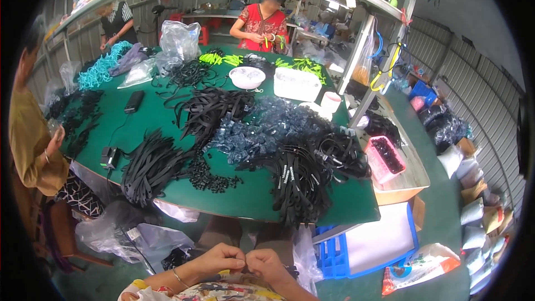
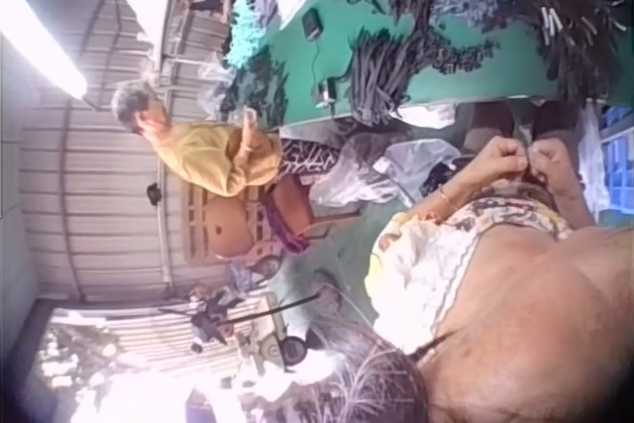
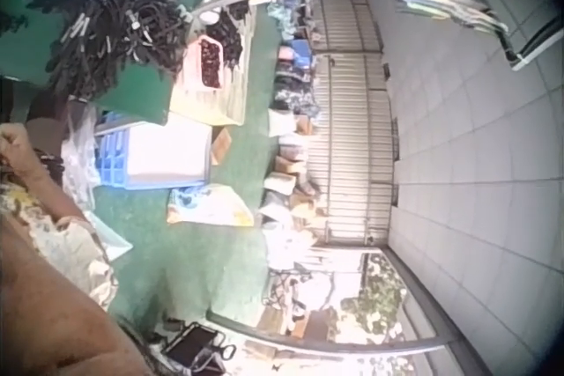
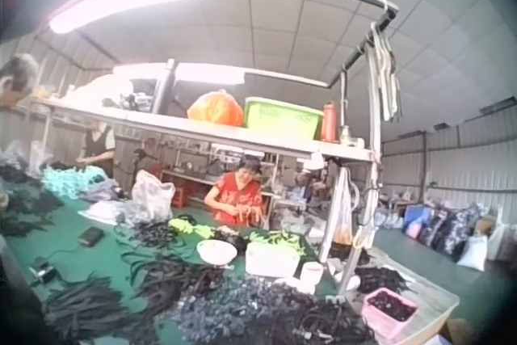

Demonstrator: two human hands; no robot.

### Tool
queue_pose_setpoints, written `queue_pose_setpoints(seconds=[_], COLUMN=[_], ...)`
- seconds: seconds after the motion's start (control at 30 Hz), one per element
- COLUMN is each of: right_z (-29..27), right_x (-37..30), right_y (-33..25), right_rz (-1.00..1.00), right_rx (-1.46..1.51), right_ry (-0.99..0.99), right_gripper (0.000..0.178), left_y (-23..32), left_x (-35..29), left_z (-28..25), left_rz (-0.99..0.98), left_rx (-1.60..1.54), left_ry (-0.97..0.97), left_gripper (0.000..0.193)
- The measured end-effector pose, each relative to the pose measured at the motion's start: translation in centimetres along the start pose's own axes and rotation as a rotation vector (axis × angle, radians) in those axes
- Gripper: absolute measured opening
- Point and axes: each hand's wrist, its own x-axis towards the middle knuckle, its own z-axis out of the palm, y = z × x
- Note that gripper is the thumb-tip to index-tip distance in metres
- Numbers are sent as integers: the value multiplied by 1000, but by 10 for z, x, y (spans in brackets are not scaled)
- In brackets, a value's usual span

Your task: The person assembles small black plastic components by hand at a factory workbench.

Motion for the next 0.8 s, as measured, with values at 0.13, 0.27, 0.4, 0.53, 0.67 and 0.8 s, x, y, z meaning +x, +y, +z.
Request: queue_pose_setpoints(seconds=[0.13, 0.27, 0.4, 0.53, 0.67, 0.8], right_z=[4, 9, 16, 12, 13, 7], right_x=[8, 14, 17, 21, 25, 29], right_y=[9, 17, 14, 21, 22, 18], right_rz=[-145, -139, -39, -51, -91, 58], right_rx=[187, 404, 546, 575, 653, 567], right_ry=[-74, -24, 63, 8, -42, 1], right_gripper=[23, 21, 17, 19, 20, 14], left_y=[-11, -18, -23, -27, -33, -26], left_x=[-1, -2, -2, -1, 0, 2], left_z=[-1, -4, -7, -11, -13, -17], left_rz=[42, 61, 84, 136, 127, 56], left_rx=[-390, -542, -617, -664, -721, -589], left_ry=[30, 92, 136, 94, 127, 179], left_gripper=[17, 19, 19, 19, 20, 18])
